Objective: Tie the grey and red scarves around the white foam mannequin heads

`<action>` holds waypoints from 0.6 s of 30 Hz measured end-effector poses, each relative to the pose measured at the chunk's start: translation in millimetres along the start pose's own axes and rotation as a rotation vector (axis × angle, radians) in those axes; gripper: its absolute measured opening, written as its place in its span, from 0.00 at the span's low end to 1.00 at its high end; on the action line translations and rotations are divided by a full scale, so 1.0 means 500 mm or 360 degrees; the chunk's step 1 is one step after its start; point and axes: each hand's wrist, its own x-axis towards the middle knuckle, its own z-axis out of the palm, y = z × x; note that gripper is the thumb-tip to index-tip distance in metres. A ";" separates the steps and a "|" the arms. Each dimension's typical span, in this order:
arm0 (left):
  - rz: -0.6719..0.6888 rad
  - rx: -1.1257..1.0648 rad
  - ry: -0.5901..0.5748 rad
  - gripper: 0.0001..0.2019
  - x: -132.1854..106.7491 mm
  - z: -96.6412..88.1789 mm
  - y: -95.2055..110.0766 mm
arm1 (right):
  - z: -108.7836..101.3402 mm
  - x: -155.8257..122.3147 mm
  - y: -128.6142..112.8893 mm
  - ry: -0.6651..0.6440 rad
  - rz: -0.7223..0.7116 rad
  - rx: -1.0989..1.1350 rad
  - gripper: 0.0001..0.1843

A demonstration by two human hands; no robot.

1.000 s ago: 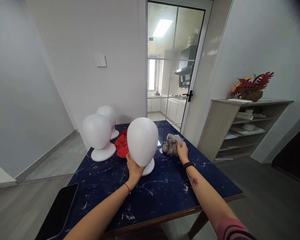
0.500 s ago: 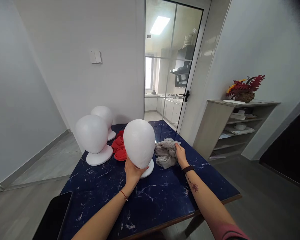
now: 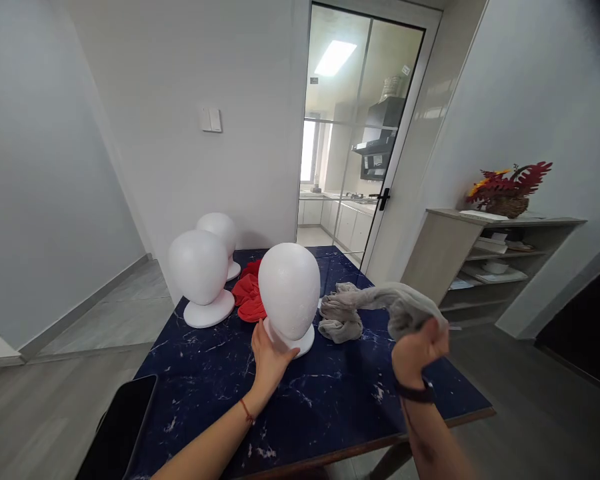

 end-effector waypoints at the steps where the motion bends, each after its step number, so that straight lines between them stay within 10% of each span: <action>1: -0.0047 -0.0118 -0.0027 0.45 -0.023 -0.014 0.011 | -0.034 -0.027 -0.018 0.0031 -0.0099 -0.0084 0.26; 7: -0.1220 -0.1527 -0.1331 0.22 -0.141 -0.094 0.079 | -0.162 -0.287 -0.121 -0.1101 -0.0349 -0.0149 0.20; 13: -0.1695 -0.1991 -0.1074 0.08 -0.134 -0.156 0.048 | -0.138 -0.381 -0.222 -0.2565 -0.0179 0.0577 0.22; 18: -0.1498 -0.1939 -0.1022 0.08 -0.089 -0.232 0.040 | -0.146 -0.316 -0.165 -0.2460 -0.0374 0.0778 0.26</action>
